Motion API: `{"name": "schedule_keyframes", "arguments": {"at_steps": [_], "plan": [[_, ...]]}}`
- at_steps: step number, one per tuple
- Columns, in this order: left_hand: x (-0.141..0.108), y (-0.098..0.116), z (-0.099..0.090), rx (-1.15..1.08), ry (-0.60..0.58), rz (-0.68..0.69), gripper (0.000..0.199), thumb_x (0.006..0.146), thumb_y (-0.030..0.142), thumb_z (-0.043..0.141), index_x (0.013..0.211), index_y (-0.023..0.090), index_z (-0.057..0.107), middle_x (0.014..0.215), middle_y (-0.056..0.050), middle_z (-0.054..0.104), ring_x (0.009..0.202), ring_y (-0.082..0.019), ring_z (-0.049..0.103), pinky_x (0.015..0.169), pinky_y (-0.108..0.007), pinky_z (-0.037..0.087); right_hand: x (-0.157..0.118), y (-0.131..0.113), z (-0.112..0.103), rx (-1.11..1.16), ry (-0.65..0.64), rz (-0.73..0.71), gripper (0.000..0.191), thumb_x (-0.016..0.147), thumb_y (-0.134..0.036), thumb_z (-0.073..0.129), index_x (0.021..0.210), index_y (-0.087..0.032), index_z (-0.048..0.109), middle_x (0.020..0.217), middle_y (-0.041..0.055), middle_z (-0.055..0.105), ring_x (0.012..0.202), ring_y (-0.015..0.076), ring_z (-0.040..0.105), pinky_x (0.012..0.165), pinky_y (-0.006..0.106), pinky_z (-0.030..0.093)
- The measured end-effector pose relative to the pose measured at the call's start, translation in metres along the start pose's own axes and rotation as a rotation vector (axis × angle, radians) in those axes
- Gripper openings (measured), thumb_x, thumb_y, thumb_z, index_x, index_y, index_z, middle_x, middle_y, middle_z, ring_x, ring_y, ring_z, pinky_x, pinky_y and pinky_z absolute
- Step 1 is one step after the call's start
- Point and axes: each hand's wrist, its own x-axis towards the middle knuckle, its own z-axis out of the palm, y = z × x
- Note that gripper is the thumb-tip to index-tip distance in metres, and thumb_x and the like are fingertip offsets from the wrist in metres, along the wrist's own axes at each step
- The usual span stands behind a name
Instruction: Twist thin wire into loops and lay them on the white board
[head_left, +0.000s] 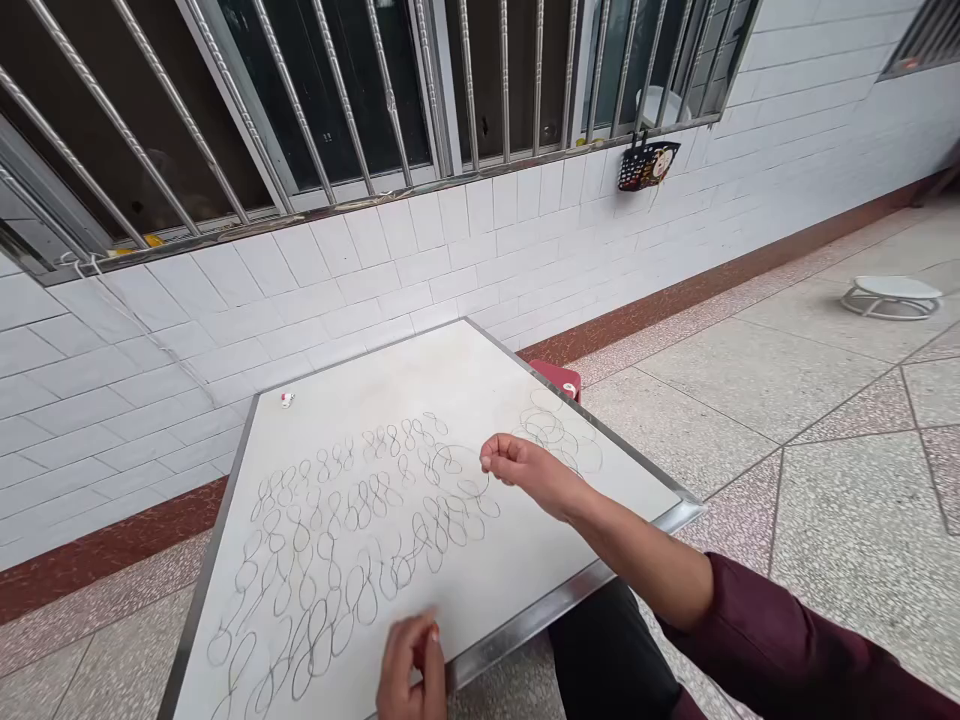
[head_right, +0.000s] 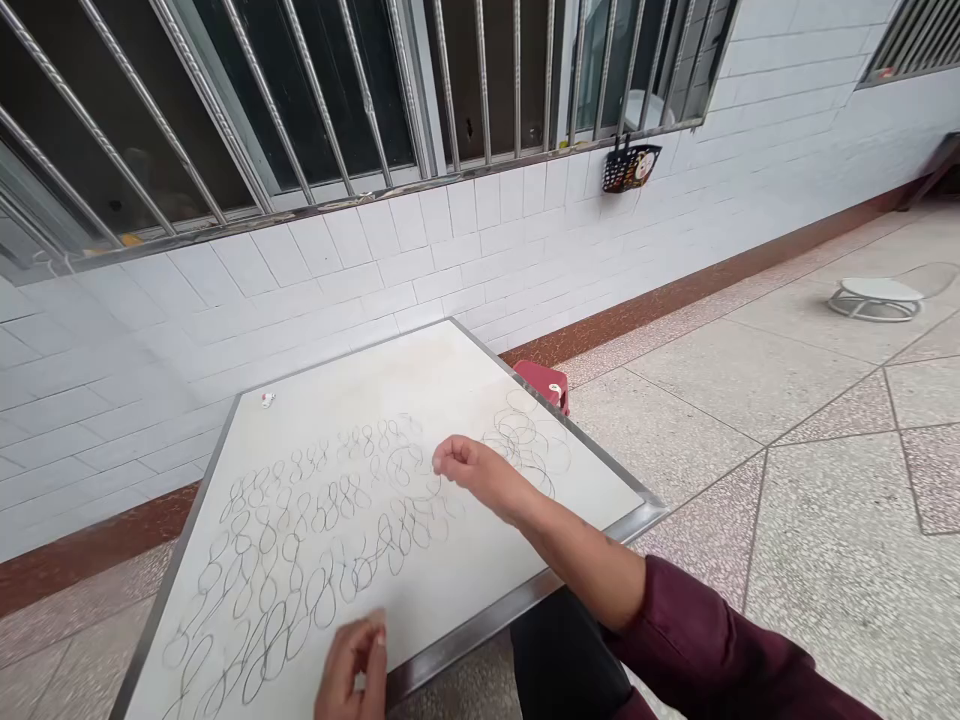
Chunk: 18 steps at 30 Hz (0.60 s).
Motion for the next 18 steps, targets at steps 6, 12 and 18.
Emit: {"name": "schedule_keyframes", "arguments": {"at_steps": [6, 12, 18], "plan": [[0.028, 0.074, -0.035, -0.362, 0.075, -0.238, 0.042, 0.077, 0.047, 0.072, 0.109, 0.019, 0.070, 0.100, -0.009, 0.070, 0.088, -0.021, 0.063, 0.076, -0.032, 0.050, -0.067, -0.024, 0.040, 0.417, -0.098, 0.242, 0.024, 0.076, -0.040, 0.073, 0.079, -0.020, 0.058, 0.067, -0.0039, 0.053, 0.056, 0.0086, 0.038, 0.054, 0.023, 0.029], [0.001, 0.096, -0.036, -0.629, -0.084, -0.416, 0.046, 0.076, 0.044, 0.075, 0.114, 0.018, 0.069, 0.113, -0.012, 0.069, 0.096, -0.021, 0.062, 0.077, -0.031, 0.047, -0.098, -0.029, 0.062, 0.661, -0.166, 0.285, 0.029, 0.073, -0.037, 0.080, 0.080, -0.018, 0.059, 0.071, -0.0026, 0.053, 0.061, 0.0079, 0.043, 0.058, 0.021, 0.033], [-0.021, 0.088, -0.041, -0.758, -0.148, -0.523, 0.044, 0.071, 0.037, 0.082, 0.109, 0.017, 0.074, 0.099, -0.011, 0.072, 0.086, -0.017, 0.063, 0.074, -0.028, 0.047, -0.118, -0.026, 0.073, 0.659, -0.164, 0.300, 0.030, 0.073, -0.038, 0.080, 0.079, -0.018, 0.058, 0.070, -0.0032, 0.051, 0.062, 0.0083, 0.043, 0.059, 0.021, 0.033]]}}
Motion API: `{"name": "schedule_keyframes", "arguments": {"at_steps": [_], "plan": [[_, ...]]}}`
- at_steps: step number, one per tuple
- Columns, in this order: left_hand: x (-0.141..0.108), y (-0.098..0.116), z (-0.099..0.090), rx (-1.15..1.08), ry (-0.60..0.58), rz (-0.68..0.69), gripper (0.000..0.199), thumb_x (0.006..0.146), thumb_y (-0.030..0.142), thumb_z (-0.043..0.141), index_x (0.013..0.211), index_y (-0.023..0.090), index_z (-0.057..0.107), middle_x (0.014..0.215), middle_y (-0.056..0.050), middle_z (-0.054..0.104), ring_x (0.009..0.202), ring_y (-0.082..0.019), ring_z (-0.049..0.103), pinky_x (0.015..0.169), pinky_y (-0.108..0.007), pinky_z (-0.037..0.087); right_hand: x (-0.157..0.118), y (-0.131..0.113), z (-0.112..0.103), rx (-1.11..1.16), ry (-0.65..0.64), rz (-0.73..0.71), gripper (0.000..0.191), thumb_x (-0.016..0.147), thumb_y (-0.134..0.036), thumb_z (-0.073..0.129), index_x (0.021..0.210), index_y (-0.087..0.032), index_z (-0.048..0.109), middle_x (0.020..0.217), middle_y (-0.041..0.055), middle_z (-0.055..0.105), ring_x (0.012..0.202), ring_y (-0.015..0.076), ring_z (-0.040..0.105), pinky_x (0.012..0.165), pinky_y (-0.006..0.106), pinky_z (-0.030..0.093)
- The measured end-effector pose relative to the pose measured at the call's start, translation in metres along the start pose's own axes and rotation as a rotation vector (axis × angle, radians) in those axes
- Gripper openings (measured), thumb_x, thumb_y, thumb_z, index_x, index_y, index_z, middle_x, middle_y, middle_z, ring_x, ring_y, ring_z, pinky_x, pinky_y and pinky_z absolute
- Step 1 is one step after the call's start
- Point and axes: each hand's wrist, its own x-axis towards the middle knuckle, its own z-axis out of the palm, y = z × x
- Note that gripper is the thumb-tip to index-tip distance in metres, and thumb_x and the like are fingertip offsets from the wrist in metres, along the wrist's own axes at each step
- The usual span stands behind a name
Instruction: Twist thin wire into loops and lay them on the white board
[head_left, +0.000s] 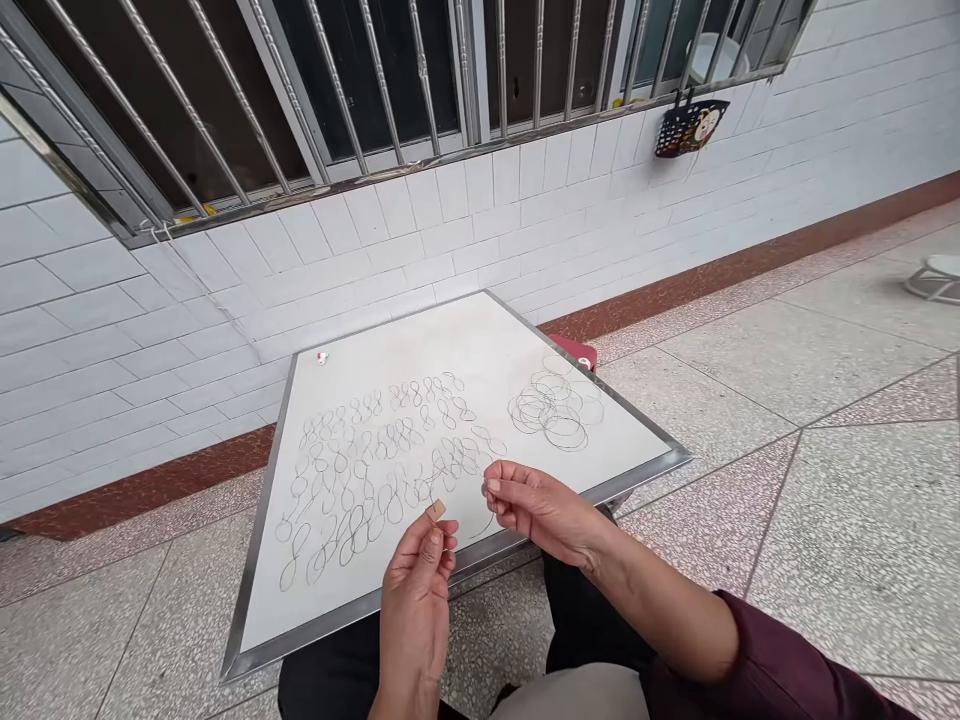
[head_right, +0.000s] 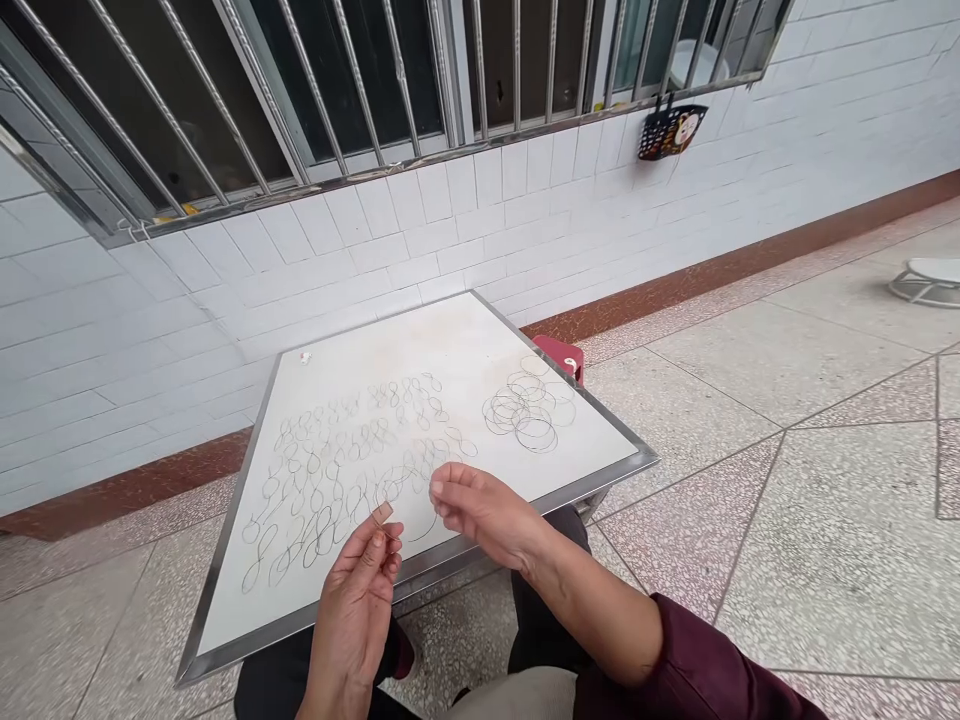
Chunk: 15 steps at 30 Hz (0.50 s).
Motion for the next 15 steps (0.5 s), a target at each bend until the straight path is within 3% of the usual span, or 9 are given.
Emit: {"name": "schedule_keyframes", "arguments": {"at_steps": [7, 10, 15], "plan": [[-0.016, -0.002, -0.010, 0.009, 0.042, 0.003, 0.042, 0.063, 0.034, 0.088, 0.100, 0.017, 0.078, 0.085, -0.007, 0.072, 0.077, -0.014, 0.060, 0.070, -0.025, 0.048, -0.016, 0.005, 0.007, -0.527, -0.049, -0.282, 0.031, 0.093, -0.045, 0.055, 0.119, -0.027, 0.057, 0.091, 0.0011, 0.056, 0.082, 0.0146, 0.049, 0.074, 0.029, 0.039], [-0.023, 0.001, -0.009, 0.031, 0.017, -0.026, 0.039, 0.063, 0.034, 0.088, 0.097, 0.017, 0.078, 0.082, -0.006, 0.072, 0.073, -0.012, 0.058, 0.069, -0.024, 0.047, -0.019, 0.006, 0.013, -0.661, -0.049, -0.325, 0.030, 0.094, -0.042, 0.053, 0.119, -0.027, 0.061, 0.093, 0.0017, 0.057, 0.083, 0.0150, 0.051, 0.078, 0.031, 0.041], [-0.030, 0.005, -0.007, 0.039, 0.014, -0.088, 0.040, 0.060, 0.034, 0.090, 0.094, 0.016, 0.079, 0.076, -0.005, 0.070, 0.069, -0.010, 0.057, 0.064, -0.021, 0.047, -0.017, 0.014, 0.020, -0.658, -0.032, -0.283, 0.023, 0.093, -0.038, 0.054, 0.106, -0.022, 0.065, 0.087, 0.0014, 0.060, 0.075, 0.0136, 0.053, 0.074, 0.030, 0.043]]}}
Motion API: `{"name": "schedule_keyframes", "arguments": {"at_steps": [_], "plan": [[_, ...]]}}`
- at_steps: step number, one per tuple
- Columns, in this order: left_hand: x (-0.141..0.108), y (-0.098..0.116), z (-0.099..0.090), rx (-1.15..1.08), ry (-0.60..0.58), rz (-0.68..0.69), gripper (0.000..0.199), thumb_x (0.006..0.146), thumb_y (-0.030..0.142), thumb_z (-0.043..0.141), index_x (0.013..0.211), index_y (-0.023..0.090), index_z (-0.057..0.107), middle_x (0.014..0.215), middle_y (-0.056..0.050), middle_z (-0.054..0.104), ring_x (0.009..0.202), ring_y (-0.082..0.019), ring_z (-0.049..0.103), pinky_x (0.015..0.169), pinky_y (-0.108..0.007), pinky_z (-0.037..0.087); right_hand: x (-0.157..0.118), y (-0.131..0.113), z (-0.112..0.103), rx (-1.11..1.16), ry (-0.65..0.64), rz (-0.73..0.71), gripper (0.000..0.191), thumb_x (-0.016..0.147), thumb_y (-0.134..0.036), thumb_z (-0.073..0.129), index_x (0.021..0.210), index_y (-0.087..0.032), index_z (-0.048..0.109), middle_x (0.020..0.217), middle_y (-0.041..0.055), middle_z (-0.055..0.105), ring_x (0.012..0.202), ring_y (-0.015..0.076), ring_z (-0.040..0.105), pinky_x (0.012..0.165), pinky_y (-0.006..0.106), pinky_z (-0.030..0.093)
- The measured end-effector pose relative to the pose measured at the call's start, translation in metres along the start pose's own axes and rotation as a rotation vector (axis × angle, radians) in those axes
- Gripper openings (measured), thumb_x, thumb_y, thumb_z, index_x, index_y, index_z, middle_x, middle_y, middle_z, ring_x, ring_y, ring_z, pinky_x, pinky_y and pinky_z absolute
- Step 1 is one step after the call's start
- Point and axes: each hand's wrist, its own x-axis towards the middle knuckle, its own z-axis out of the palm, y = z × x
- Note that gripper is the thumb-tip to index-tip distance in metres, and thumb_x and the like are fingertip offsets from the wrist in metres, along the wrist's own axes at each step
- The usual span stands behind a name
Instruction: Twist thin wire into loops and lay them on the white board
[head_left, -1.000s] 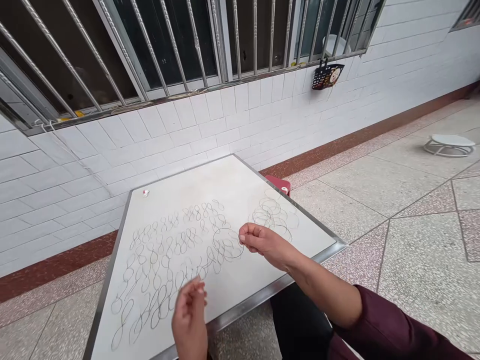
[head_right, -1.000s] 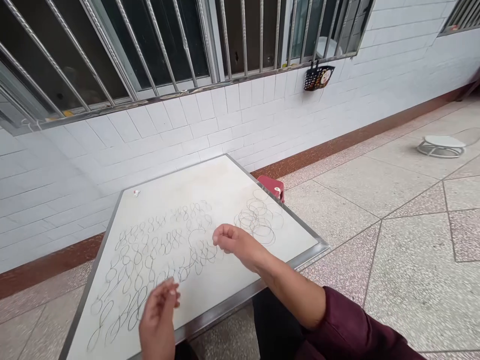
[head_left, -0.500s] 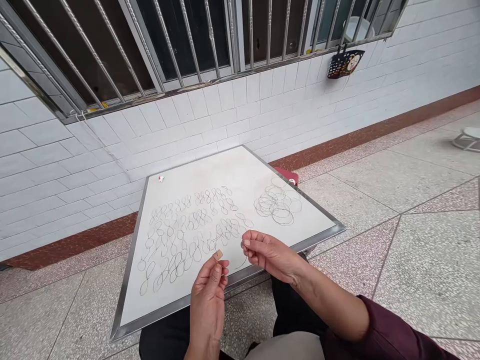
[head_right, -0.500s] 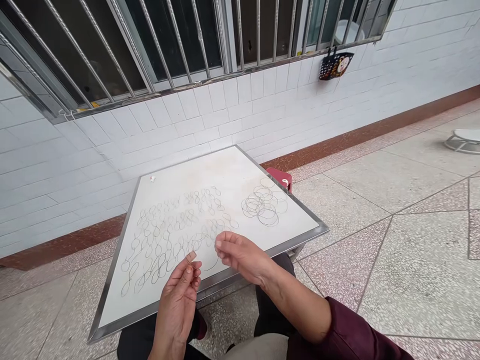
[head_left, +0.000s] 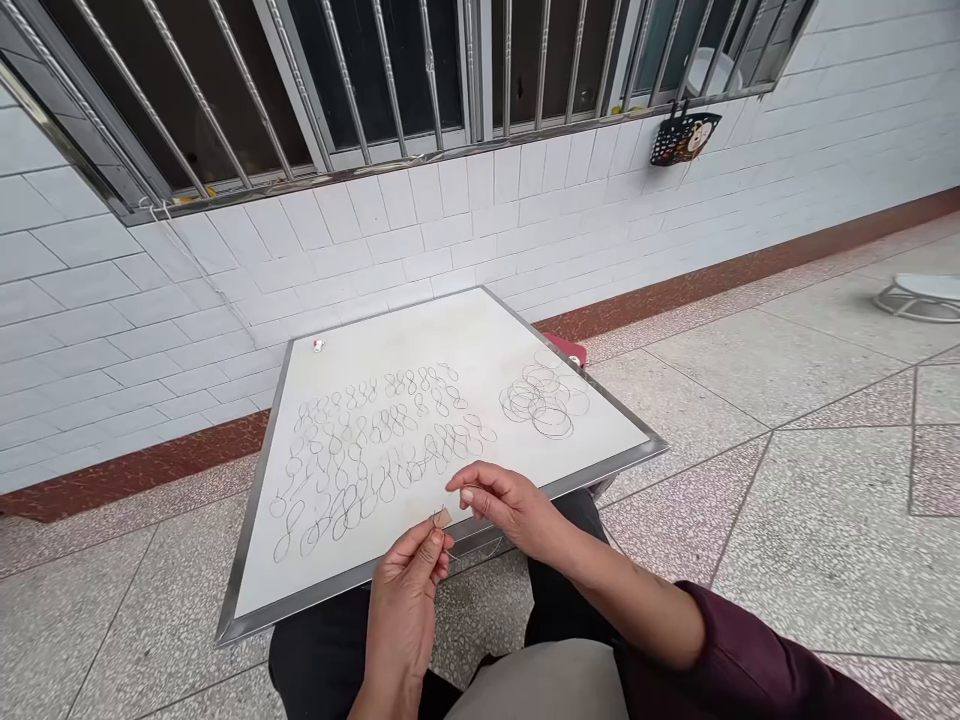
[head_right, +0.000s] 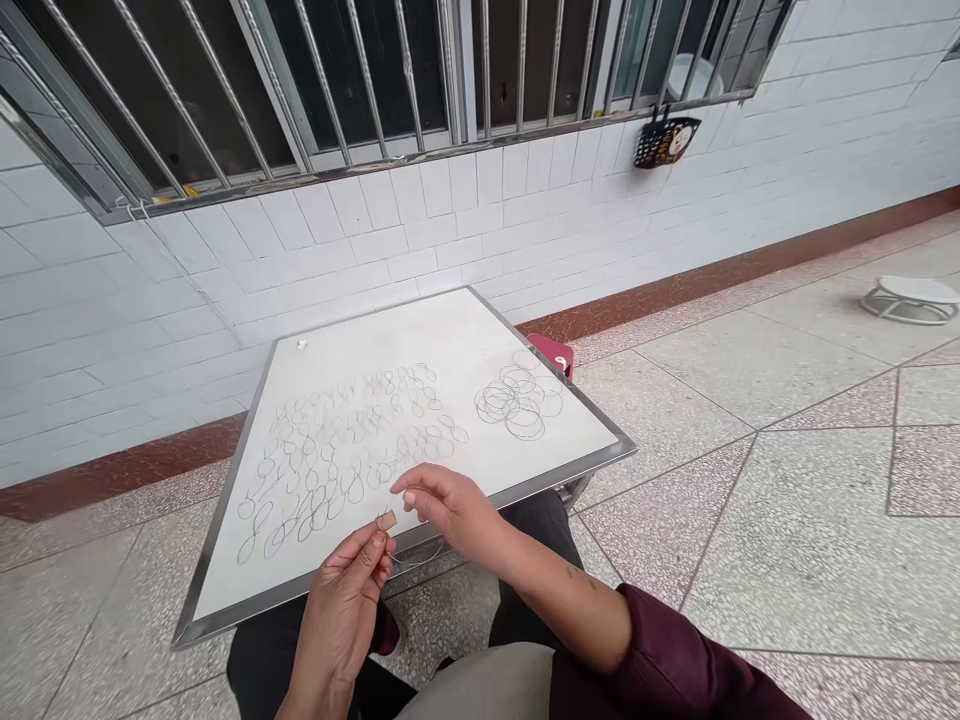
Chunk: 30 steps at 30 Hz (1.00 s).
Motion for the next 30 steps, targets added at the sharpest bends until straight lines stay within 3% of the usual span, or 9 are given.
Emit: {"name": "schedule_keyframes", "arguments": {"at_steps": [10, 18, 30], "plan": [[-0.007, -0.001, -0.005, -0.069, -0.010, -0.061, 0.034, 0.055, 0.031, 0.092, 0.082, 0.015, 0.079, 0.072, -0.005, 0.071, 0.067, -0.009, 0.059, 0.060, -0.016, 0.047, -0.006, 0.002, 0.008, -0.049, -0.015, -0.007, 0.013, 0.089, -0.030, 0.058, 0.091, -0.019, 0.065, 0.073, -0.0022, 0.055, 0.064, 0.0109, 0.046, 0.062, 0.025, 0.037], [-0.014, 0.002, -0.007, -0.044, -0.092, -0.085, 0.030, 0.062, 0.035, 0.089, 0.081, 0.014, 0.079, 0.072, -0.005, 0.070, 0.066, -0.009, 0.057, 0.062, -0.018, 0.047, -0.006, 0.003, 0.009, -0.239, 0.005, -0.165, 0.010, 0.089, -0.021, 0.058, 0.088, -0.020, 0.067, 0.083, 0.0009, 0.064, 0.077, 0.0131, 0.056, 0.071, 0.025, 0.043], [-0.015, 0.004, -0.006, 0.034, -0.107, -0.130, 0.031, 0.061, 0.038, 0.088, 0.080, 0.016, 0.078, 0.068, -0.004, 0.067, 0.062, -0.009, 0.053, 0.058, -0.020, 0.043, -0.006, 0.014, 0.007, -0.266, -0.076, -0.326, 0.012, 0.091, -0.022, 0.060, 0.095, -0.022, 0.072, 0.085, 0.0021, 0.062, 0.078, 0.0129, 0.059, 0.070, 0.024, 0.048]]}}
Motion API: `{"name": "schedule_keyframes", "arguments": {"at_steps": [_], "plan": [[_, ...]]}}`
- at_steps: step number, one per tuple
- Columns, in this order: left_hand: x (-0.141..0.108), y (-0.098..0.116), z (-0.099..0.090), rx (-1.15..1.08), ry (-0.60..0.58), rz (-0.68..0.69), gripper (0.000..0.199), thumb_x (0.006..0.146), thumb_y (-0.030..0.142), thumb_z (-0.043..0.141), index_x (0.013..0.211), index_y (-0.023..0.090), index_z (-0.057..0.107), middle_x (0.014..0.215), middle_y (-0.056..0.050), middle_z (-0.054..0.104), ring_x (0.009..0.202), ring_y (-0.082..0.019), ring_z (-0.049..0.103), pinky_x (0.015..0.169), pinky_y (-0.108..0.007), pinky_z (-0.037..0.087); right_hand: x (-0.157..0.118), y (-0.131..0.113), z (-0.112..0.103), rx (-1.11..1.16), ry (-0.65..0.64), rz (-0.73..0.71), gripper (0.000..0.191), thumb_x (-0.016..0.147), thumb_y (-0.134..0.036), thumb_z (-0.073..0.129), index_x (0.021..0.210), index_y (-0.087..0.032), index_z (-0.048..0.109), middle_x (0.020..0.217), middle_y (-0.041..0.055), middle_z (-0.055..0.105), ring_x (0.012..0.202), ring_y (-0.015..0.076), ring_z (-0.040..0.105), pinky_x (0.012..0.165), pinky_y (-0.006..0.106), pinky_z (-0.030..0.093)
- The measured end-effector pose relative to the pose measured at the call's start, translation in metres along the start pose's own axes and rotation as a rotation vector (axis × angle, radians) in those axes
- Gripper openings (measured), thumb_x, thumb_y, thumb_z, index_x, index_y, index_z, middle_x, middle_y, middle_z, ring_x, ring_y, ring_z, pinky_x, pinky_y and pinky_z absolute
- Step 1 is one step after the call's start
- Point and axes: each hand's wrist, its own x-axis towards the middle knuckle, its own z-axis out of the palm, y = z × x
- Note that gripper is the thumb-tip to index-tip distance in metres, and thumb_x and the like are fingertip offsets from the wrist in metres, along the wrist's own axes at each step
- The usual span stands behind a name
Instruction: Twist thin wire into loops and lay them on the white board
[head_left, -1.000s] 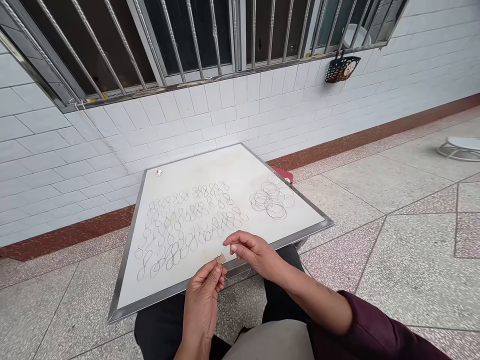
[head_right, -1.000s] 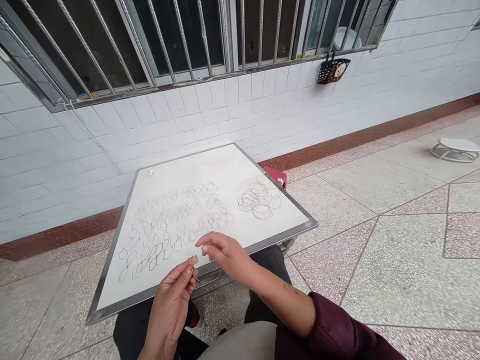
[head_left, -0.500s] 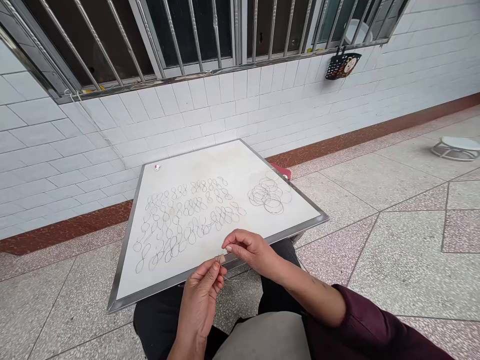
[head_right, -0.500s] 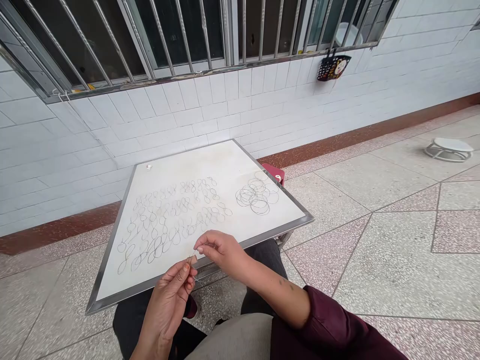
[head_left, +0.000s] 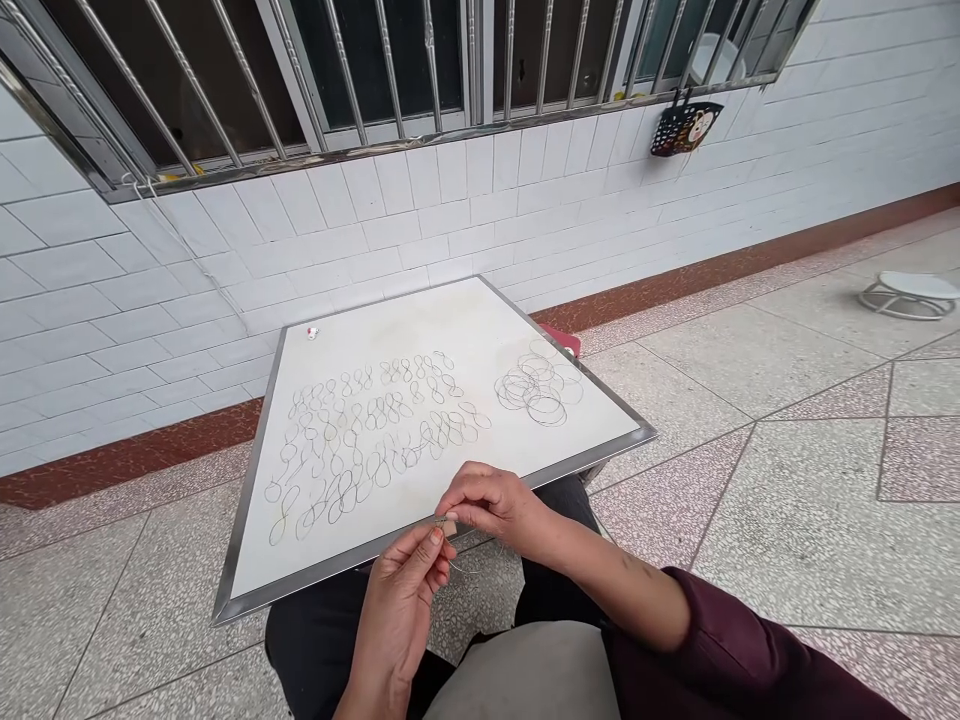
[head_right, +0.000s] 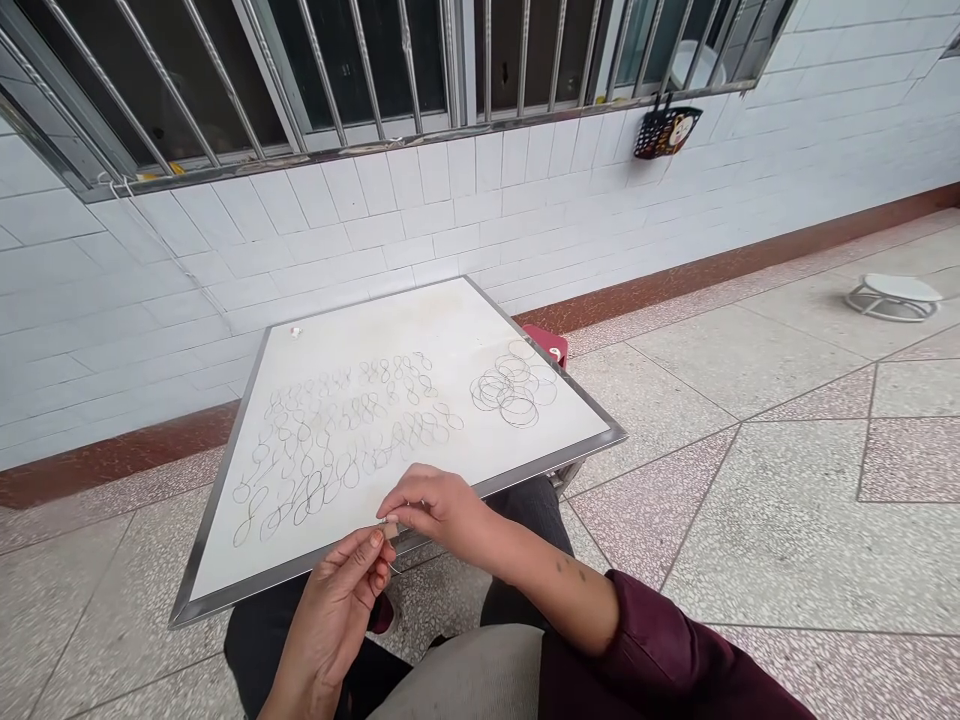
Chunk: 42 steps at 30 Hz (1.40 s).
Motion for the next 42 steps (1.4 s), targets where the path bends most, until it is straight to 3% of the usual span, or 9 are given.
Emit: {"name": "schedule_keyframes", "arguments": {"at_steps": [5, 11, 20, 28, 35, 42], "plan": [[0.000, 0.000, 0.000, 0.045, -0.016, -0.017, 0.032, 0.062, 0.041, 0.087, 0.081, 0.016, 0.078, 0.071, -0.005, 0.066, 0.063, -0.010, 0.051, 0.057, -0.022, 0.041, 0.001, -0.004, -0.002, -0.047, -0.073, 0.055, 0.008, 0.091, -0.020, 0.060, 0.091, -0.021, 0.068, 0.085, 0.0011, 0.059, 0.076, 0.0116, 0.056, 0.069, 0.023, 0.046], [0.004, -0.003, -0.002, 0.046, -0.055, 0.012, 0.033, 0.070, 0.037, 0.082, 0.099, 0.021, 0.076, 0.083, -0.005, 0.065, 0.081, -0.014, 0.056, 0.068, -0.022, 0.042, 0.002, -0.010, -0.005, -0.069, -0.143, 0.109, 0.008, 0.093, -0.021, 0.057, 0.090, -0.020, 0.065, 0.086, 0.0011, 0.056, 0.079, 0.0125, 0.055, 0.071, 0.024, 0.045], [0.003, -0.004, -0.004, -0.040, -0.076, 0.045, 0.038, 0.069, 0.027, 0.084, 0.105, 0.022, 0.074, 0.079, -0.002, 0.061, 0.069, -0.010, 0.053, 0.065, -0.021, 0.043, 0.002, -0.010, -0.006, -0.056, -0.223, 0.079, 0.010, 0.095, -0.025, 0.055, 0.093, -0.021, 0.064, 0.089, 0.0016, 0.057, 0.083, 0.0133, 0.055, 0.075, 0.026, 0.044], [0.003, -0.006, -0.004, -0.050, -0.037, 0.080, 0.042, 0.070, 0.027, 0.084, 0.109, 0.023, 0.072, 0.077, 0.000, 0.060, 0.069, -0.009, 0.053, 0.066, -0.021, 0.044, 0.003, -0.005, 0.002, 0.011, -0.145, 0.092, 0.013, 0.093, -0.025, 0.057, 0.088, -0.020, 0.068, 0.087, 0.0020, 0.058, 0.078, 0.0125, 0.056, 0.072, 0.025, 0.046], [-0.001, -0.004, -0.002, -0.061, -0.019, 0.076, 0.042, 0.069, 0.027, 0.084, 0.109, 0.022, 0.073, 0.082, -0.002, 0.062, 0.069, -0.010, 0.053, 0.064, -0.022, 0.043, 0.003, -0.002, 0.004, 0.033, -0.166, 0.099, 0.017, 0.094, -0.032, 0.057, 0.090, -0.022, 0.070, 0.086, 0.0023, 0.059, 0.079, 0.0135, 0.058, 0.074, 0.027, 0.048], [0.000, -0.010, -0.001, -0.112, -0.025, 0.125, 0.054, 0.073, 0.026, 0.081, 0.124, 0.026, 0.065, 0.074, 0.001, 0.059, 0.073, -0.013, 0.057, 0.076, -0.029, 0.047, 0.003, 0.002, 0.011, 0.080, -0.146, 0.124, 0.014, 0.092, -0.031, 0.060, 0.089, -0.023, 0.071, 0.084, 0.0015, 0.059, 0.075, 0.0128, 0.056, 0.069, 0.026, 0.046]]}}
